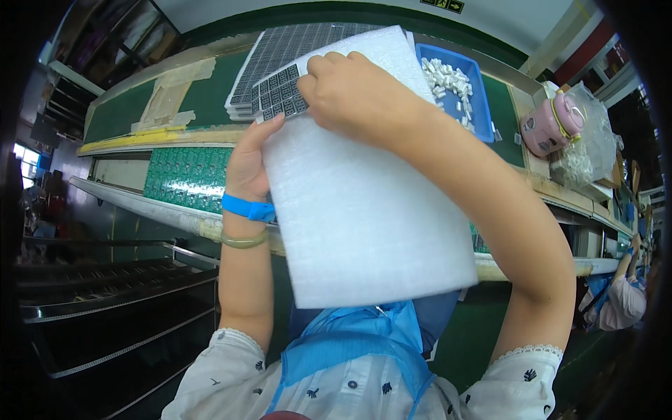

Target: The person assembles electronic circuit boards by hand, inserting small white connectors and black display modules into designated slots on the green PCBs. The person handles the components one at a time, pressing them into place on the boards arranged on a workbench.

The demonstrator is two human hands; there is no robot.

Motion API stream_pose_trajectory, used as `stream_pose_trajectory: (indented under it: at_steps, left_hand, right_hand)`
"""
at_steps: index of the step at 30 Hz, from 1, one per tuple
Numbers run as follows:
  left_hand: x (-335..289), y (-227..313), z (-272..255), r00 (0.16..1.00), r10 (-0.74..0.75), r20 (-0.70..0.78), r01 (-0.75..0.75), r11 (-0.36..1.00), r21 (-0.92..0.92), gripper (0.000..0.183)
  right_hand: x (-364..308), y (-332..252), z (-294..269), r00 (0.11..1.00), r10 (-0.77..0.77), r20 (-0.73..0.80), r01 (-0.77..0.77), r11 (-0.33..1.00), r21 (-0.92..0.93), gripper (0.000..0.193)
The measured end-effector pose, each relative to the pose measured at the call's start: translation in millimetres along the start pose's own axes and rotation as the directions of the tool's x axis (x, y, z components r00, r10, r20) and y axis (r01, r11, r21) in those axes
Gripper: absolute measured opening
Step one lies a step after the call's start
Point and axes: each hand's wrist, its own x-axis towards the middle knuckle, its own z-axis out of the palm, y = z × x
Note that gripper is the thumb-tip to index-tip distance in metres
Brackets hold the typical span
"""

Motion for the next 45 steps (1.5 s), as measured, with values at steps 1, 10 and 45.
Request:
stream_pose_trajectory:
  at_steps: [1,10,45]
  left_hand:
    - [-8,2,7,0.999,-0.028,0.015,0.028,1.0,0.014,0.03]
    - [-86,-24,11,0.988,-0.07,-0.136,0.12,0.905,0.407,0.033]
    - [-169,2,-64,0.949,0.133,-0.286,0.083,0.768,0.636,0.04]
  right_hand:
    - [-5,-10,-2,0.999,0.02,-0.037,-0.021,1.0,-0.009,0.017]
    - [-82,-113,-6,0.943,0.319,-0.092,-0.286,0.922,0.263,0.03]
    - [-229,-84,-44,0.738,0.652,0.175,-0.657,0.636,0.405,0.032]
